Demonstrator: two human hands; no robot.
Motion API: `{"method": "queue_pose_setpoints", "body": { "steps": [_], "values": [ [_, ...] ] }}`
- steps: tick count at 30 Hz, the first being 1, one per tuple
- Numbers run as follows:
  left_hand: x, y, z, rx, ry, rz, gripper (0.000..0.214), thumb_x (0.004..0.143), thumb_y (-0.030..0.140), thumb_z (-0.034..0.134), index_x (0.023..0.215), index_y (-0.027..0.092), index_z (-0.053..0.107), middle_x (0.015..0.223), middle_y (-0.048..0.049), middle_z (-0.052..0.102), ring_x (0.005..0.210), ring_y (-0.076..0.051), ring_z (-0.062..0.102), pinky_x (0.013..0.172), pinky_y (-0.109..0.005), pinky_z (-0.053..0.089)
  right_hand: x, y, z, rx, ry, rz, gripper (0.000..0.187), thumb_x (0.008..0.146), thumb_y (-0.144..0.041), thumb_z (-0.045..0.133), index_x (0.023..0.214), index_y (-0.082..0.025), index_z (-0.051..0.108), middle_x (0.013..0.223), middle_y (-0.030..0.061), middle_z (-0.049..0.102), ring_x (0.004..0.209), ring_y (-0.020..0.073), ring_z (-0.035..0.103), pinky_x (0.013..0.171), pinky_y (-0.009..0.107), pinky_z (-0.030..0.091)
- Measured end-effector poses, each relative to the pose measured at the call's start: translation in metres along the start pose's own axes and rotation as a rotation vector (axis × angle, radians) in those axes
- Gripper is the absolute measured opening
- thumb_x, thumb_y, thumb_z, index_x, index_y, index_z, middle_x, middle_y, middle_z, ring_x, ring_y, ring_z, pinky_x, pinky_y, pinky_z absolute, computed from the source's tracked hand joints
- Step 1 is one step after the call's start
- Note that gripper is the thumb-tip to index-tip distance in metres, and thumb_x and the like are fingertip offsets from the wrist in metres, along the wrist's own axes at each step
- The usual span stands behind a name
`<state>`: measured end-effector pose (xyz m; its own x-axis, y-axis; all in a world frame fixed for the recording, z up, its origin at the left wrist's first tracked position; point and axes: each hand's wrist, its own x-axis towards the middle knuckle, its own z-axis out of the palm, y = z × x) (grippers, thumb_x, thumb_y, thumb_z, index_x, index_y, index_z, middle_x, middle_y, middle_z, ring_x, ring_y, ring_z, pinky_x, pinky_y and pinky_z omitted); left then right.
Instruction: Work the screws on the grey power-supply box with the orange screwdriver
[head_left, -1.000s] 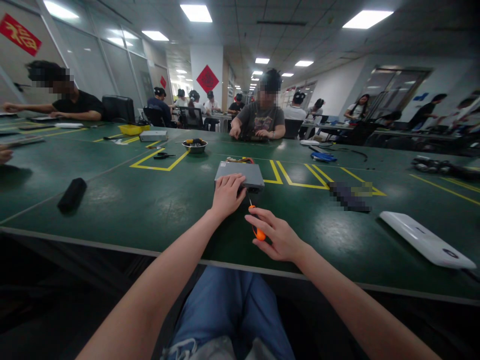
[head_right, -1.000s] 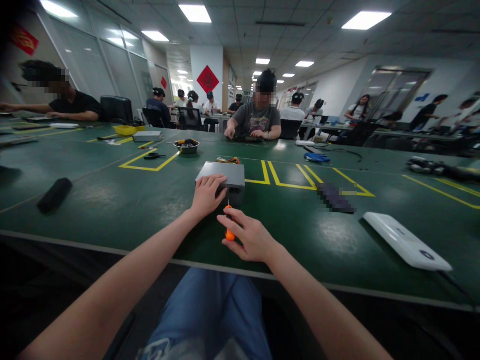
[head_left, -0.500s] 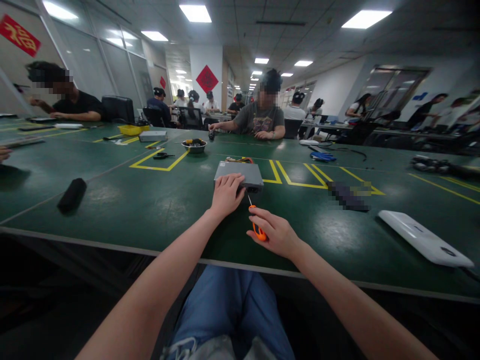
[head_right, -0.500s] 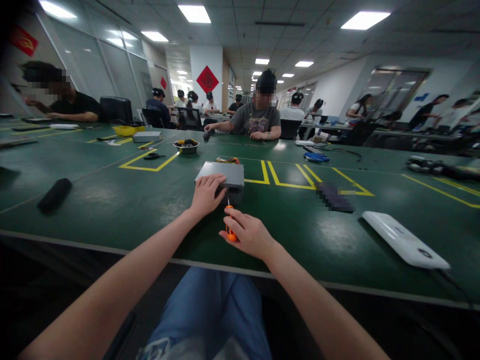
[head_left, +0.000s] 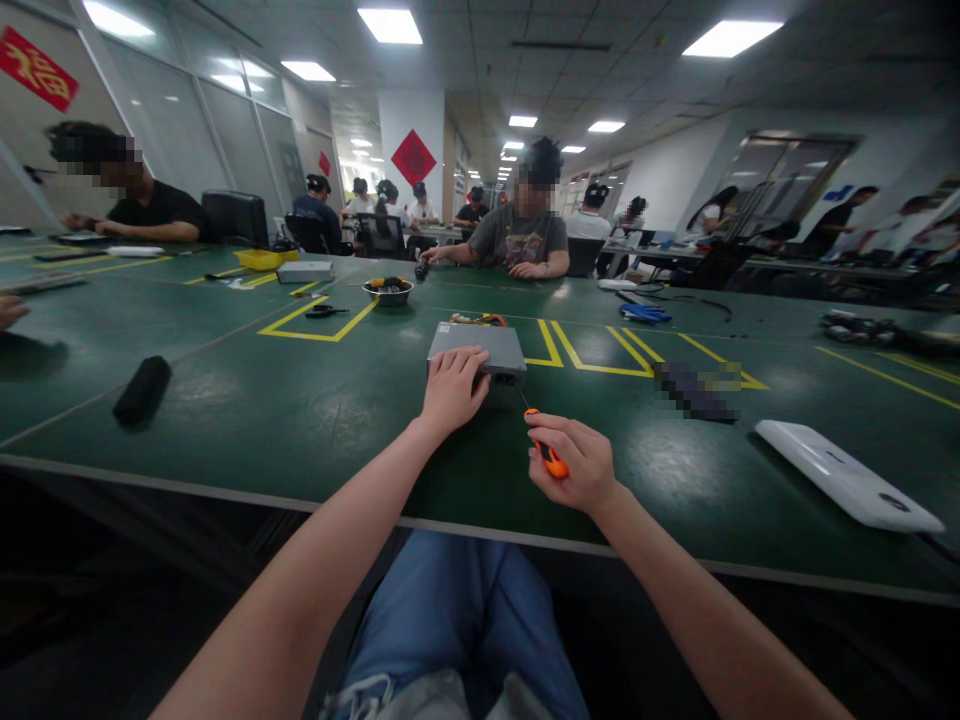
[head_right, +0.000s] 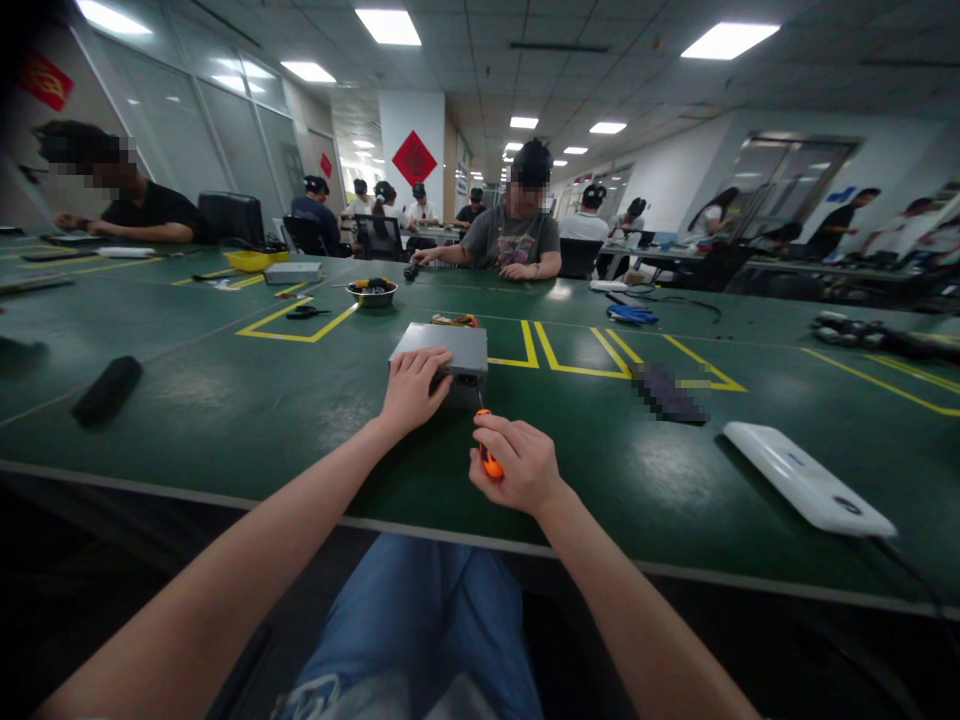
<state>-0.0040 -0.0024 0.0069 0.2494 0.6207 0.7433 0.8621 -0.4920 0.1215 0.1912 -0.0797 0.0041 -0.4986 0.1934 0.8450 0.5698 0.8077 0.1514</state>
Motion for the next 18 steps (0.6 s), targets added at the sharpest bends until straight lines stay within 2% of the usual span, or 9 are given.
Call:
{"method": "queue_pose_setpoints", "body": {
  "steps": [18],
  "values": [
    [0.0005, 0.0007, -0.0005, 0.001, -0.010, -0.004, 0.032, 0.086, 0.028, 0.046, 0.117, 0.023, 0.050, 0.125, -0.0046, 0.055, 0.117, -0.022, 0.045, 0.100, -0.040, 0.030, -0.0020, 0.0022, -0.0010, 0.011, -0.008, 0.027, 0.020, 0.075, -0.018, 0.054, 0.095, -0.019, 0.055, 0.099, 0.0095, 0.065, 0.081, 0.0206, 0.065, 0.067, 0.033, 0.054]
  ]
}}
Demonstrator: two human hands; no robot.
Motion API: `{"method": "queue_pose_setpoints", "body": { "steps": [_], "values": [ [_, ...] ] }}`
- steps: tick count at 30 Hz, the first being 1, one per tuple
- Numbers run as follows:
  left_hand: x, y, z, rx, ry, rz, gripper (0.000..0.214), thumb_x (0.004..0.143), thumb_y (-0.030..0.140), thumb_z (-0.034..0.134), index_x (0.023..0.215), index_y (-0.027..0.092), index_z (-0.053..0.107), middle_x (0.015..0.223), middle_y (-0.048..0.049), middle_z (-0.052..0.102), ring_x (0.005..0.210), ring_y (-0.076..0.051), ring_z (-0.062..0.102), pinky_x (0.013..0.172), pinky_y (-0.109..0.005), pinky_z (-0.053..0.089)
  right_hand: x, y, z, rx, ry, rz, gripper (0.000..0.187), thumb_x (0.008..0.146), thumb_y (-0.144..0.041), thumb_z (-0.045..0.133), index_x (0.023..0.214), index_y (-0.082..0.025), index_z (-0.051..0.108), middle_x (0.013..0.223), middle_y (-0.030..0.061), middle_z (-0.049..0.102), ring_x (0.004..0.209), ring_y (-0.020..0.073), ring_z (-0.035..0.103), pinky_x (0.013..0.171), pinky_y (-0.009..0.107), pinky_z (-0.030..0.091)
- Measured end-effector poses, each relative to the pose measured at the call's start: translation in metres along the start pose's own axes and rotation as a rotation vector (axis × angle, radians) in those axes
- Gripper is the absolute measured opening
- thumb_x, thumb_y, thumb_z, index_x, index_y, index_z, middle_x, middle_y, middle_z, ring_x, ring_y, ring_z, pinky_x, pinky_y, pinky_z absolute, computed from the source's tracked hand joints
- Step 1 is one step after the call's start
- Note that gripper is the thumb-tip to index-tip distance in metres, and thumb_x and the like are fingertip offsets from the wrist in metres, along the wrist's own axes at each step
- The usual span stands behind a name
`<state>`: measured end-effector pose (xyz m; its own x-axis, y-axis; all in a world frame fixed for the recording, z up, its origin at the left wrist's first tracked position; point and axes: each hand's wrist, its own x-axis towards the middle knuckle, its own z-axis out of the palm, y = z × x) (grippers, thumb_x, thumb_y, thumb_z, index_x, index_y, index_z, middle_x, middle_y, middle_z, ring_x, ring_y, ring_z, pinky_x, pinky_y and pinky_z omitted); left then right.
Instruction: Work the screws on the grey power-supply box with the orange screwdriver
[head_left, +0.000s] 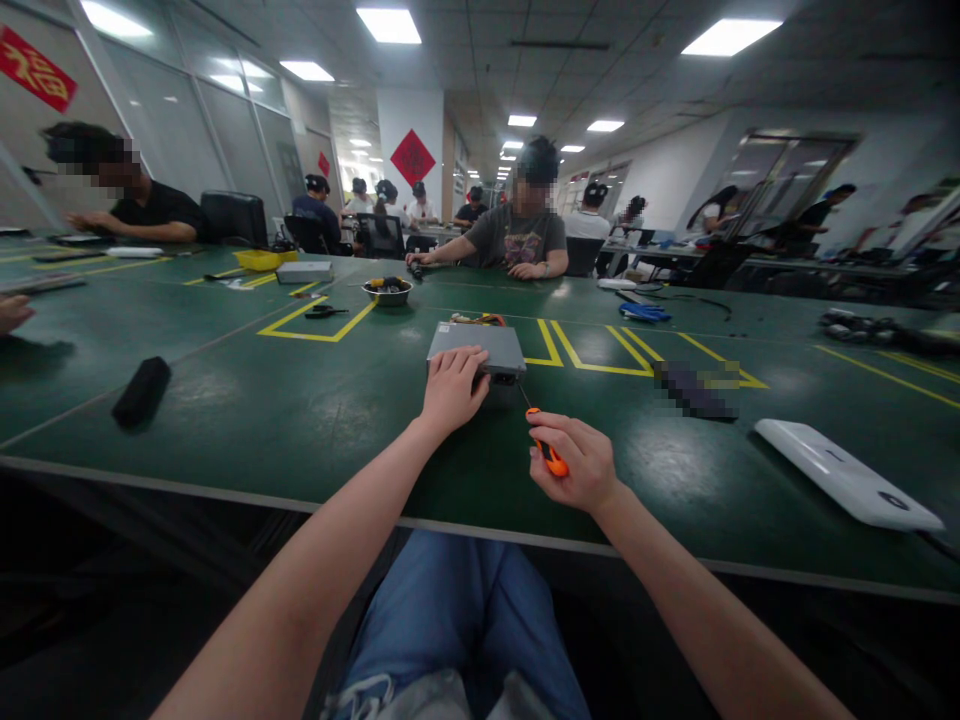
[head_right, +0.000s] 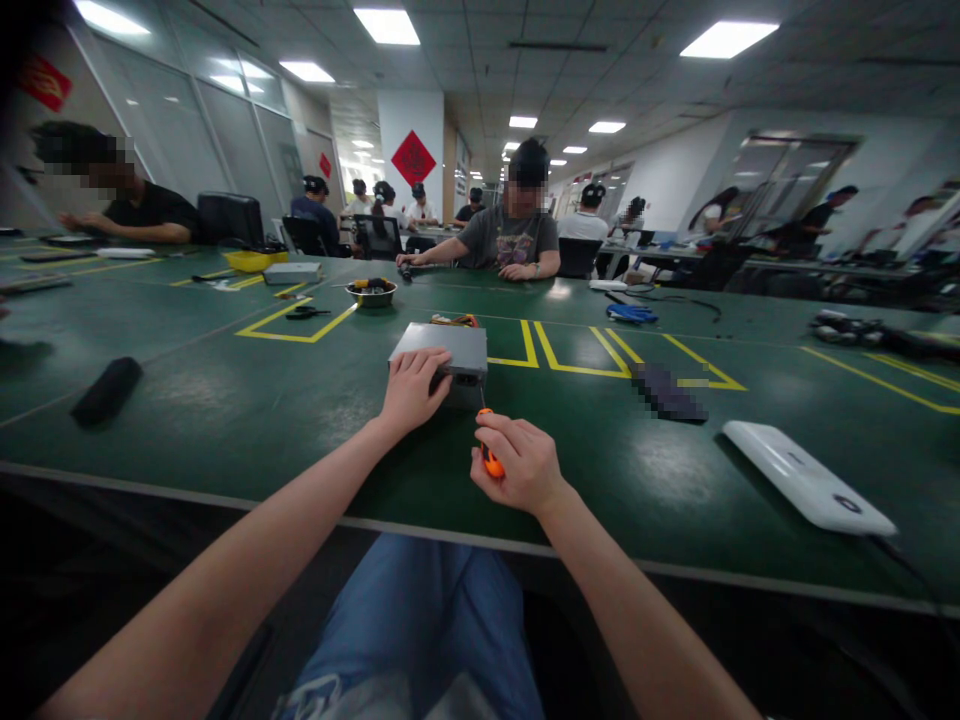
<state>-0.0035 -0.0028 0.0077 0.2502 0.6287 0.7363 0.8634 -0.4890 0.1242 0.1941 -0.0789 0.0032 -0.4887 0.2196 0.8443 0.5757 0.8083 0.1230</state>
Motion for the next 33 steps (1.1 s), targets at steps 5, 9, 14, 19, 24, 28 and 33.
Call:
{"method": "queue_pose_setpoints", "body": {
  "steps": [5, 9, 14, 19, 24, 28, 33],
  "values": [
    [0.000, -0.001, 0.002, -0.005, 0.015, 0.002, 0.031, 0.086, 0.028, 0.047, 0.116, 0.023, 0.051, 0.124, -0.0038, 0.055, 0.116, -0.022, 0.045, 0.099, -0.039, 0.031, -0.001, 0.001, 0.000, -0.022, -0.011, -0.013, 0.019, 0.076, -0.017, 0.054, 0.096, -0.020, 0.054, 0.100, 0.0101, 0.064, 0.083, 0.0209, 0.065, 0.067, 0.033, 0.054],
    [0.000, -0.001, 0.001, -0.004, 0.018, 0.005, 0.031, 0.086, 0.028, 0.046, 0.116, 0.023, 0.051, 0.124, -0.0040, 0.055, 0.116, -0.022, 0.045, 0.099, -0.039, 0.030, 0.000, 0.000, -0.002, -0.046, -0.034, -0.051, 0.018, 0.078, -0.016, 0.055, 0.095, -0.019, 0.054, 0.101, 0.0118, 0.063, 0.085, 0.0214, 0.064, 0.067, 0.033, 0.054],
    [0.000, -0.001, 0.001, -0.005, 0.011, 0.005, 0.030, 0.087, 0.029, 0.045, 0.116, 0.023, 0.051, 0.124, -0.0042, 0.055, 0.117, -0.022, 0.045, 0.100, -0.039, 0.030, 0.001, 0.000, -0.004, -0.047, 0.023, -0.029, 0.019, 0.079, -0.014, 0.056, 0.097, -0.019, 0.054, 0.100, 0.0119, 0.063, 0.084, 0.0208, 0.064, 0.067, 0.032, 0.054],
    [0.000, -0.001, 0.001, -0.010, 0.016, 0.007, 0.031, 0.086, 0.029, 0.046, 0.116, 0.023, 0.051, 0.124, -0.0043, 0.055, 0.117, -0.021, 0.045, 0.100, -0.038, 0.031, -0.001, 0.001, -0.003, -0.019, -0.001, -0.046, 0.021, 0.080, -0.015, 0.058, 0.101, -0.019, 0.053, 0.102, 0.0124, 0.063, 0.085, 0.0201, 0.064, 0.069, 0.031, 0.054],
    [-0.001, -0.001, 0.001, -0.001, 0.023, 0.008, 0.030, 0.086, 0.029, 0.046, 0.115, 0.023, 0.051, 0.123, -0.0038, 0.055, 0.116, -0.021, 0.045, 0.099, -0.037, 0.031, -0.004, 0.002, -0.004, 0.078, -0.211, -0.088, 0.037, 0.085, -0.038, 0.050, 0.112, -0.014, 0.050, 0.114, 0.0187, 0.055, 0.099, 0.0260, 0.059, 0.074, 0.036, 0.054],
    [0.000, -0.002, 0.001, 0.007, 0.029, 0.013, 0.029, 0.086, 0.028, 0.046, 0.114, 0.023, 0.051, 0.123, -0.0033, 0.056, 0.116, -0.020, 0.045, 0.099, -0.037, 0.030, -0.005, 0.005, -0.007, 0.106, -0.300, -0.122, 0.041, 0.087, -0.034, 0.043, 0.123, -0.013, 0.044, 0.123, 0.0195, 0.049, 0.108, 0.0267, 0.055, 0.078, 0.037, 0.053],
    [0.000, -0.001, 0.001, 0.007, 0.033, 0.008, 0.029, 0.087, 0.028, 0.046, 0.114, 0.022, 0.051, 0.123, -0.0035, 0.056, 0.116, -0.020, 0.045, 0.100, -0.037, 0.030, -0.008, 0.014, -0.009, 0.073, -0.186, -0.180, 0.039, 0.079, -0.037, 0.058, 0.111, -0.016, 0.048, 0.111, 0.0176, 0.057, 0.096, 0.0262, 0.061, 0.071, 0.037, 0.054]
  ]
}}
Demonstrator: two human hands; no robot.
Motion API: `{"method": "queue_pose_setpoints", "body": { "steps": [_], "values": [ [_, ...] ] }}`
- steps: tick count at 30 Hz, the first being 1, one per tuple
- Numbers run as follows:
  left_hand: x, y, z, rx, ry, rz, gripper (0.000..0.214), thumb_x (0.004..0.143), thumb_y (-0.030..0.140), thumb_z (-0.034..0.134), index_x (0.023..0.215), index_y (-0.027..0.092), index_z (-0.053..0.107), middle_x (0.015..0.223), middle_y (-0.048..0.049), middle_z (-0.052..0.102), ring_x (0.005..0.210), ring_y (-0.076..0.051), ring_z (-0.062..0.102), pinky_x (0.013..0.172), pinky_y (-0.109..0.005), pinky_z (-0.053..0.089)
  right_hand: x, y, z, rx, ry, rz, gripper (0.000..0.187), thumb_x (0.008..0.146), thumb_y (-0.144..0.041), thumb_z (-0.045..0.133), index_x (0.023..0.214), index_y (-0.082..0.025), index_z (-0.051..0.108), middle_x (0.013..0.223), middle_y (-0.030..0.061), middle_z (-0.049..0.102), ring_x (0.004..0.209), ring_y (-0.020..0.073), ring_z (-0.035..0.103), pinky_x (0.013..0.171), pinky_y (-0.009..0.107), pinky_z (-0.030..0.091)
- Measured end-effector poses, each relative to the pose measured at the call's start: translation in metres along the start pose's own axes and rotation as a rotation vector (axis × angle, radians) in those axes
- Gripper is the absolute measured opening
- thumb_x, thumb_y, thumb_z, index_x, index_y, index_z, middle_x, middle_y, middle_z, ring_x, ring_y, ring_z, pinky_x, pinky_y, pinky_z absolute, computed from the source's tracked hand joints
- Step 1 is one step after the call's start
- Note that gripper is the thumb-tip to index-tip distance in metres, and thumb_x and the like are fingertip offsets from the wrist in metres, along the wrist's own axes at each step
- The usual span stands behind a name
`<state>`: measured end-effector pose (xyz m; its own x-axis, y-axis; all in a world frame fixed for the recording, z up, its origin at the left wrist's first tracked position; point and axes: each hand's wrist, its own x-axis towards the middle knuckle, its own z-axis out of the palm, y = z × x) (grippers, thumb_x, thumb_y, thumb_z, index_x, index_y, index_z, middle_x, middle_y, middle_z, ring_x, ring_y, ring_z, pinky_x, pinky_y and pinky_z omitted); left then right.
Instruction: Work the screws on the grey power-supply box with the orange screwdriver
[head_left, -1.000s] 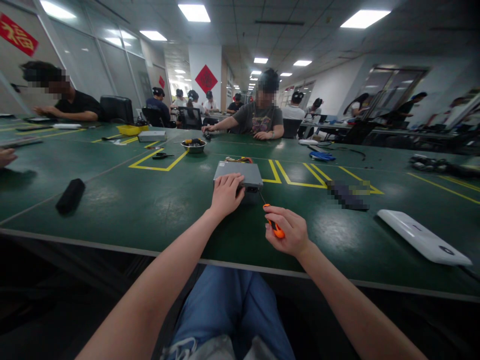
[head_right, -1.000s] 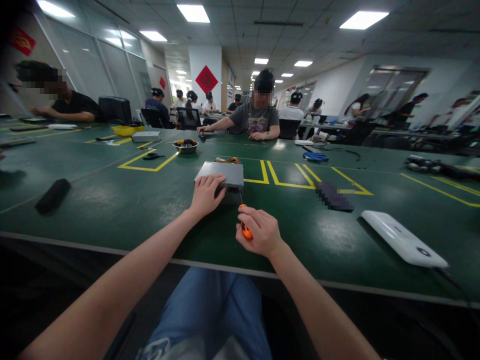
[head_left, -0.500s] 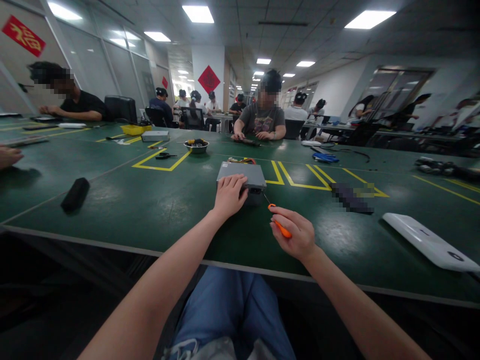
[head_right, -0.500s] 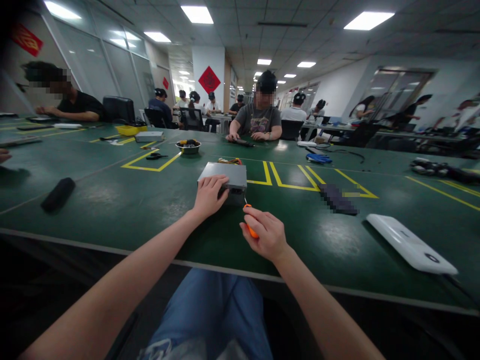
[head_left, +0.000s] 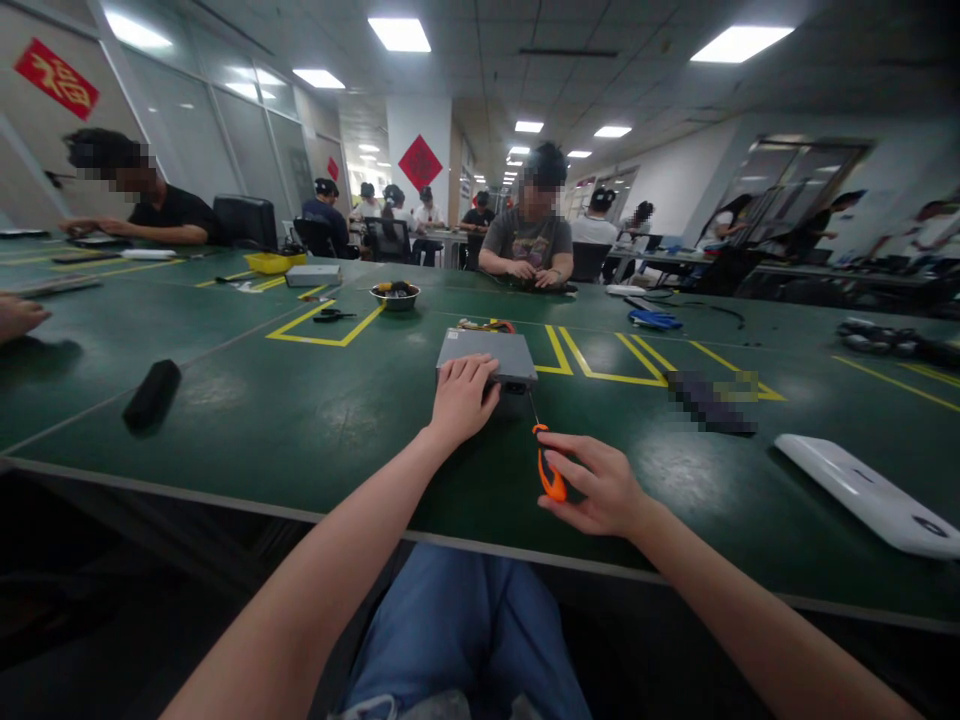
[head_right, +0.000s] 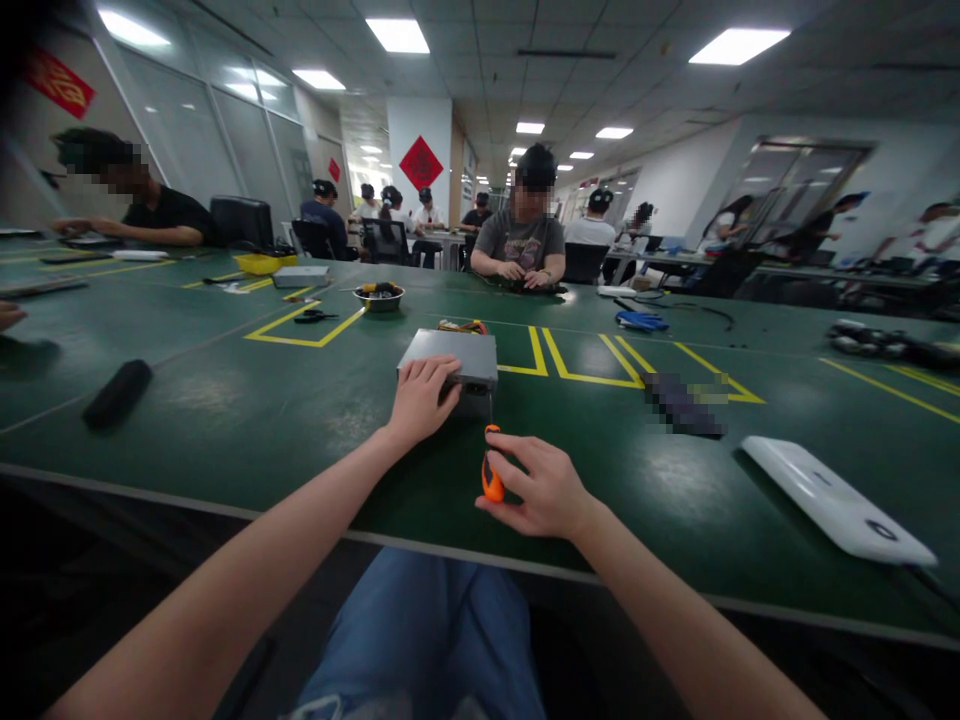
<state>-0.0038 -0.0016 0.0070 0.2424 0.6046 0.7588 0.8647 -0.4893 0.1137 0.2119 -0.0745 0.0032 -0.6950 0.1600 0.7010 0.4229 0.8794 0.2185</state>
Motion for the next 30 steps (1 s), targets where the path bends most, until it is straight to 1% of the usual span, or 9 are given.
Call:
{"method": "queue_pose_setpoints", "body": {
  "steps": [3, 5, 9, 12, 14, 18, 22, 27, 30],
  "values": [
    [0.000, 0.000, 0.000, 0.001, -0.003, -0.006, 0.029, 0.087, 0.028, 0.046, 0.114, 0.022, 0.052, 0.123, -0.0035, 0.056, 0.116, -0.021, 0.045, 0.100, -0.037, 0.030, -0.001, 0.002, 0.000, 0.024, 0.086, 0.030, 0.035, 0.078, -0.032, 0.060, 0.107, -0.017, 0.046, 0.107, 0.0159, 0.058, 0.091, 0.0241, 0.062, 0.069, 0.036, 0.055],
    [0.000, 0.000, 0.000, 0.003, -0.007, -0.006, 0.029, 0.087, 0.029, 0.046, 0.114, 0.022, 0.051, 0.123, -0.0036, 0.056, 0.117, -0.021, 0.045, 0.100, -0.037, 0.030, -0.001, 0.002, 0.000, 0.022, 0.103, 0.047, 0.035, 0.079, -0.029, 0.058, 0.109, -0.017, 0.046, 0.107, 0.0152, 0.057, 0.089, 0.0231, 0.061, 0.068, 0.035, 0.055],
    [0.001, -0.002, 0.001, 0.003, -0.016, 0.007, 0.029, 0.087, 0.029, 0.046, 0.115, 0.022, 0.051, 0.124, -0.0036, 0.055, 0.117, -0.021, 0.044, 0.100, -0.037, 0.030, -0.001, -0.001, -0.002, -0.036, 0.001, 0.047, 0.033, 0.082, -0.031, 0.054, 0.112, -0.018, 0.051, 0.112, 0.0156, 0.053, 0.091, 0.0239, 0.060, 0.069, 0.036, 0.054],
    [0.001, -0.004, 0.000, 0.000, -0.030, 0.022, 0.029, 0.087, 0.029, 0.046, 0.115, 0.022, 0.050, 0.124, -0.0037, 0.055, 0.117, -0.021, 0.044, 0.099, -0.037, 0.030, -0.002, -0.003, -0.003, 0.062, -0.053, 0.085, 0.040, 0.084, -0.037, 0.049, 0.118, -0.015, 0.049, 0.117, 0.0176, 0.046, 0.098, 0.0260, 0.058, 0.073, 0.038, 0.055],
    [0.002, -0.006, 0.000, -0.004, -0.038, 0.032, 0.029, 0.087, 0.029, 0.046, 0.115, 0.022, 0.050, 0.124, -0.0039, 0.055, 0.117, -0.021, 0.045, 0.098, -0.037, 0.030, -0.003, -0.005, -0.003, 0.133, -0.070, 0.113, 0.044, 0.085, -0.034, 0.047, 0.123, -0.013, 0.045, 0.120, 0.0191, 0.043, 0.103, 0.0269, 0.056, 0.076, 0.038, 0.055],
    [0.002, -0.010, 0.000, -0.012, -0.044, 0.049, 0.029, 0.087, 0.030, 0.046, 0.115, 0.023, 0.050, 0.124, -0.0036, 0.055, 0.116, -0.021, 0.045, 0.097, -0.037, 0.030, -0.002, -0.008, 0.000, 0.180, -0.054, 0.112, 0.047, 0.083, -0.027, 0.052, 0.126, -0.014, 0.039, 0.126, 0.0197, 0.042, 0.110, 0.0278, 0.053, 0.080, 0.040, 0.054],
    [0.002, -0.012, 0.003, -0.028, -0.038, 0.058, 0.029, 0.087, 0.031, 0.046, 0.115, 0.023, 0.050, 0.123, -0.0037, 0.055, 0.116, -0.021, 0.045, 0.096, -0.038, 0.030, -0.001, -0.010, 0.003, 0.222, -0.030, 0.133, 0.047, 0.081, -0.024, 0.056, 0.123, -0.015, 0.036, 0.124, 0.0202, 0.047, 0.107, 0.0268, 0.056, 0.079, 0.040, 0.054],
    [0.002, -0.009, 0.003, -0.039, -0.025, 0.027, 0.029, 0.087, 0.031, 0.047, 0.114, 0.023, 0.051, 0.122, -0.0040, 0.056, 0.116, -0.021, 0.045, 0.097, -0.038, 0.030, 0.003, -0.011, 0.001, 0.175, -0.097, 0.129, 0.041, 0.083, -0.027, 0.051, 0.122, -0.015, 0.045, 0.124, 0.0192, 0.044, 0.109, 0.0275, 0.054, 0.078, 0.037, 0.054],
    [0.002, -0.008, 0.001, -0.041, -0.030, 0.027, 0.028, 0.087, 0.031, 0.047, 0.114, 0.023, 0.052, 0.123, -0.0034, 0.055, 0.115, -0.021, 0.045, 0.097, -0.038, 0.030, 0.005, -0.011, -0.001, 0.203, -0.077, 0.149, 0.042, 0.082, -0.028, 0.049, 0.121, -0.013, 0.047, 0.123, 0.0191, 0.046, 0.110, 0.0284, 0.053, 0.078, 0.038, 0.053]
  ]
}}
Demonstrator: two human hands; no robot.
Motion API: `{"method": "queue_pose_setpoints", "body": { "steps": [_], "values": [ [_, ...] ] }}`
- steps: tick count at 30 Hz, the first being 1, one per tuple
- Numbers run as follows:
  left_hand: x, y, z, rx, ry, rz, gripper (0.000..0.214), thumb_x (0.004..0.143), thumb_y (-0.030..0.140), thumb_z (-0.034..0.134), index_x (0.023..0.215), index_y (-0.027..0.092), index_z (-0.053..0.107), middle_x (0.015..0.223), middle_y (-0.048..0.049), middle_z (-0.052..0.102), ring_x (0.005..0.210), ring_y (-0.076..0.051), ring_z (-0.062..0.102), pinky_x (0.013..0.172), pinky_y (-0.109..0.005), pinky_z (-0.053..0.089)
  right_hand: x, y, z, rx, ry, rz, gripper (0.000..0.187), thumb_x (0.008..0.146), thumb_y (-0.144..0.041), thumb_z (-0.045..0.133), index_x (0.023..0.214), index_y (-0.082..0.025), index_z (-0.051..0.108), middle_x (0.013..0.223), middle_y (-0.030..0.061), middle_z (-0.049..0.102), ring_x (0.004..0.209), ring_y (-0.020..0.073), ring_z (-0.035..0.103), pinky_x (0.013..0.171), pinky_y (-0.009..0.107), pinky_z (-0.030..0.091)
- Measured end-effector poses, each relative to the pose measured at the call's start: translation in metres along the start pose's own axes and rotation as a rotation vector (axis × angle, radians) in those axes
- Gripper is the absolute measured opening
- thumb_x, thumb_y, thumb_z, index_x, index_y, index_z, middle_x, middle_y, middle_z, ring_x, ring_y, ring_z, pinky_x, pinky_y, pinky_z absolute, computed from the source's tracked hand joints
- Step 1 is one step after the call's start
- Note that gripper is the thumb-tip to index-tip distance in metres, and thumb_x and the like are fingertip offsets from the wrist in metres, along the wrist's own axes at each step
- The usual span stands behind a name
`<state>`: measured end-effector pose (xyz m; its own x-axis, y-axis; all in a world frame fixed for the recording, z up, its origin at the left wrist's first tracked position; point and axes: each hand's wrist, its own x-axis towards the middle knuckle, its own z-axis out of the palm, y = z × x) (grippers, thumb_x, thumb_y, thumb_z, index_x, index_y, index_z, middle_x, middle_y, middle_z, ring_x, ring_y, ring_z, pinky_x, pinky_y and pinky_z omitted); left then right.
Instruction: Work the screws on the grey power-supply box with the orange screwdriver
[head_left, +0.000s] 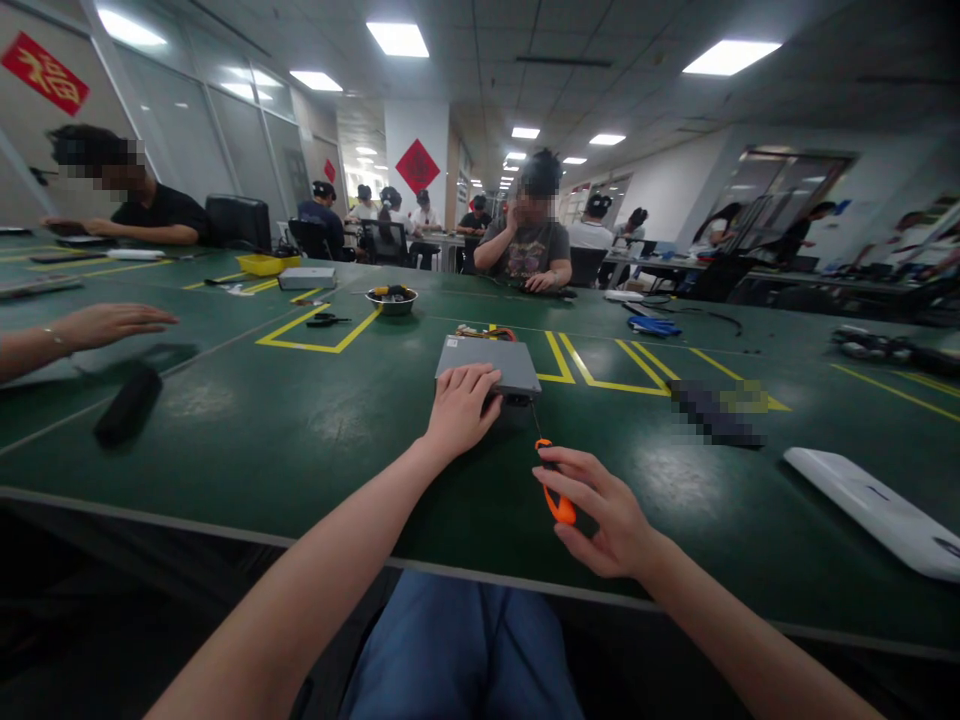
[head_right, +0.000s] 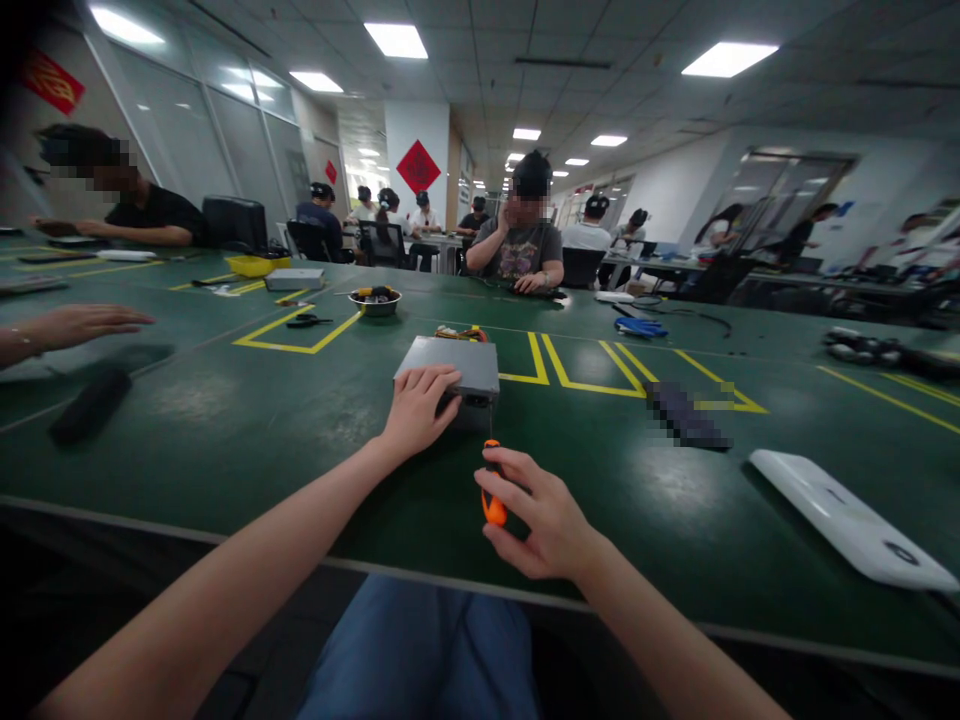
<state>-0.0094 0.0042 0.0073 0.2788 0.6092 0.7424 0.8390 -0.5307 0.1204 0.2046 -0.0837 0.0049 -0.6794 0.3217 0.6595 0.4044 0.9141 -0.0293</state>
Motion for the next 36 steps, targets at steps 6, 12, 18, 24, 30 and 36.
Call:
{"method": "queue_pose_setpoints", "body": {
  "steps": [6, 12, 18, 24, 30, 36],
  "values": [
    [0.0000, 0.0001, -0.0013, 0.007, -0.003, -0.009, 0.029, 0.087, 0.029, 0.047, 0.114, 0.023, 0.051, 0.123, -0.0039, 0.055, 0.115, -0.021, 0.045, 0.098, -0.038, 0.030, -0.0026, 0.0013, 0.0014, 0.096, 0.173, 0.028, 0.040, 0.080, -0.021, 0.053, 0.118, -0.014, 0.043, 0.120, 0.0171, 0.053, 0.099, 0.0246, 0.062, 0.078, 0.037, 0.054],
    [0.0000, 0.0016, -0.0030, 0.013, -0.012, -0.007, 0.029, 0.087, 0.029, 0.046, 0.115, 0.024, 0.051, 0.123, -0.0038, 0.055, 0.116, -0.021, 0.045, 0.098, -0.038, 0.030, -0.0027, 0.0007, 0.0012, 0.096, 0.162, 0.053, 0.040, 0.083, -0.024, 0.053, 0.121, -0.016, 0.043, 0.119, 0.0169, 0.051, 0.099, 0.0247, 0.061, 0.077, 0.038, 0.054],
    [0.0003, 0.0018, -0.0025, 0.022, -0.014, -0.007, 0.030, 0.086, 0.030, 0.047, 0.116, 0.024, 0.051, 0.123, -0.0042, 0.055, 0.115, -0.021, 0.045, 0.097, -0.039, 0.031, 0.0002, -0.0007, -0.0015, -0.028, 0.087, 0.023, 0.035, 0.084, -0.028, 0.049, 0.117, -0.017, 0.052, 0.120, 0.0158, 0.048, 0.101, 0.0250, 0.057, 0.075, 0.037, 0.053],
    [0.0002, 0.0008, 0.0005, 0.029, -0.008, -0.006, 0.030, 0.086, 0.030, 0.048, 0.115, 0.024, 0.051, 0.124, -0.0034, 0.055, 0.115, -0.022, 0.046, 0.097, -0.039, 0.030, 0.0029, -0.0005, -0.0002, 0.007, 0.094, 0.020, 0.032, 0.082, -0.025, 0.049, 0.112, -0.014, 0.051, 0.117, 0.0177, 0.049, 0.097, 0.0243, 0.058, 0.074, 0.036, 0.053],
    [0.0008, 0.0017, -0.0006, 0.025, -0.001, 0.004, 0.029, 0.086, 0.029, 0.048, 0.115, 0.024, 0.051, 0.123, -0.0042, 0.056, 0.114, -0.022, 0.046, 0.097, -0.039, 0.030, 0.0046, -0.0018, 0.0010, -0.012, 0.073, -0.003, 0.031, 0.083, -0.023, 0.044, 0.113, -0.017, 0.049, 0.120, 0.0160, 0.051, 0.100, 0.0241, 0.057, 0.076, 0.038, 0.052],
    [0.0011, 0.0025, 0.0002, 0.017, 0.008, -0.001, 0.029, 0.085, 0.028, 0.048, 0.114, 0.024, 0.052, 0.122, -0.0054, 0.056, 0.113, -0.023, 0.047, 0.096, -0.040, 0.031, 0.0041, -0.0042, 0.0023, 0.036, 0.029, 0.004, 0.030, 0.086, -0.034, 0.047, 0.111, -0.017, 0.051, 0.116, 0.0153, 0.052, 0.098, 0.0230, 0.058, 0.078, 0.037, 0.051]
  ]
}}
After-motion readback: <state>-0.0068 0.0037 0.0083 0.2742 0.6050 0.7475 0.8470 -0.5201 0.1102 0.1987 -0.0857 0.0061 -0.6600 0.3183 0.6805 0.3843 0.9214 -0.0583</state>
